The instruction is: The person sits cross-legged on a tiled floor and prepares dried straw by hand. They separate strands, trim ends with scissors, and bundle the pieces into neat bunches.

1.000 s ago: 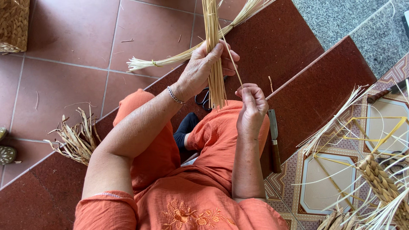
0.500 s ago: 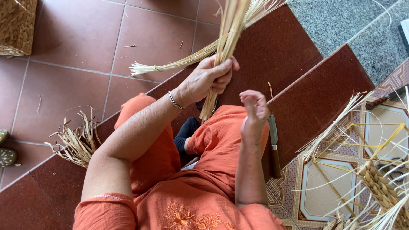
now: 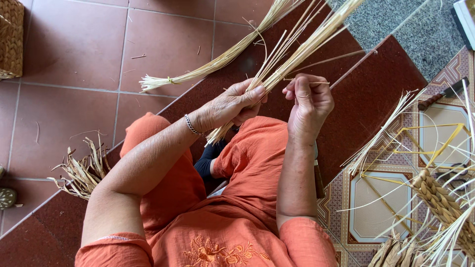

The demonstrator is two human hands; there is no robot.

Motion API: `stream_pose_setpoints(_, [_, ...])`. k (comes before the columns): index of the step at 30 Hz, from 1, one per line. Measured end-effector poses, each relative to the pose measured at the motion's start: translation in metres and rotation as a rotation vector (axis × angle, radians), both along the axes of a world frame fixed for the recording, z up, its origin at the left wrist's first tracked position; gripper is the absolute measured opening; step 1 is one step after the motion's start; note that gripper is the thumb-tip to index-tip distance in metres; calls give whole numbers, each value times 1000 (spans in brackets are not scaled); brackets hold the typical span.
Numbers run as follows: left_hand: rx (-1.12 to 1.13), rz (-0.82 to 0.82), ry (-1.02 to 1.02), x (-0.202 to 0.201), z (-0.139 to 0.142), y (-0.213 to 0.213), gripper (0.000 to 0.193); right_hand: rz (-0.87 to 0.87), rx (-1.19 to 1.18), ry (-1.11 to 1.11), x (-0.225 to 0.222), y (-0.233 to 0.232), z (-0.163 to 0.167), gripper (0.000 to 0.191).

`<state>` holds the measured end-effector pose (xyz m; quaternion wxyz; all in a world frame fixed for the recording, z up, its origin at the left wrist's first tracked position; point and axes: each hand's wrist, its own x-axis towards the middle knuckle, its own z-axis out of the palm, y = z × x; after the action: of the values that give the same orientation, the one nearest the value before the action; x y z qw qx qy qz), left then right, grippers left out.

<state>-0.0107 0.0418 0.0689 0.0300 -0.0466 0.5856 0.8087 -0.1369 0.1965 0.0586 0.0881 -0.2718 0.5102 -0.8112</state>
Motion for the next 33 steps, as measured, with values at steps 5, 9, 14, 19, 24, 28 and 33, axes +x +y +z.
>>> stream_pose_setpoints(5, [-47, 61, 28, -3, -6, 3, 35, -102, 95, 10, -1, 9, -17, 17])
stream_pose_setpoints(9, [-96, 99, 6, -5, -13, 7, 34, -100, 42, -98, -2, 9, -24, 30])
stream_pose_setpoints(14, [-31, 169, -4, -13, -35, 13, 31, 10, -65, -158, 2, 10, -35, 50])
stream_pose_setpoints(19, [-71, 222, 10, -22, -62, 13, 28, 272, -300, -396, -2, 20, -38, 54])
stream_pose_setpoints(24, [-124, 178, 46, -23, -66, 15, 30, 277, -379, -671, -10, 17, -29, 54])
stream_pose_setpoints(28, [-216, 138, -65, -19, -54, 8, 33, -9, -82, -150, 0, 19, -26, 29])
stream_pose_setpoints(33, [-133, 96, -70, -14, -40, 14, 34, -134, 186, 287, 8, 16, -36, 30])
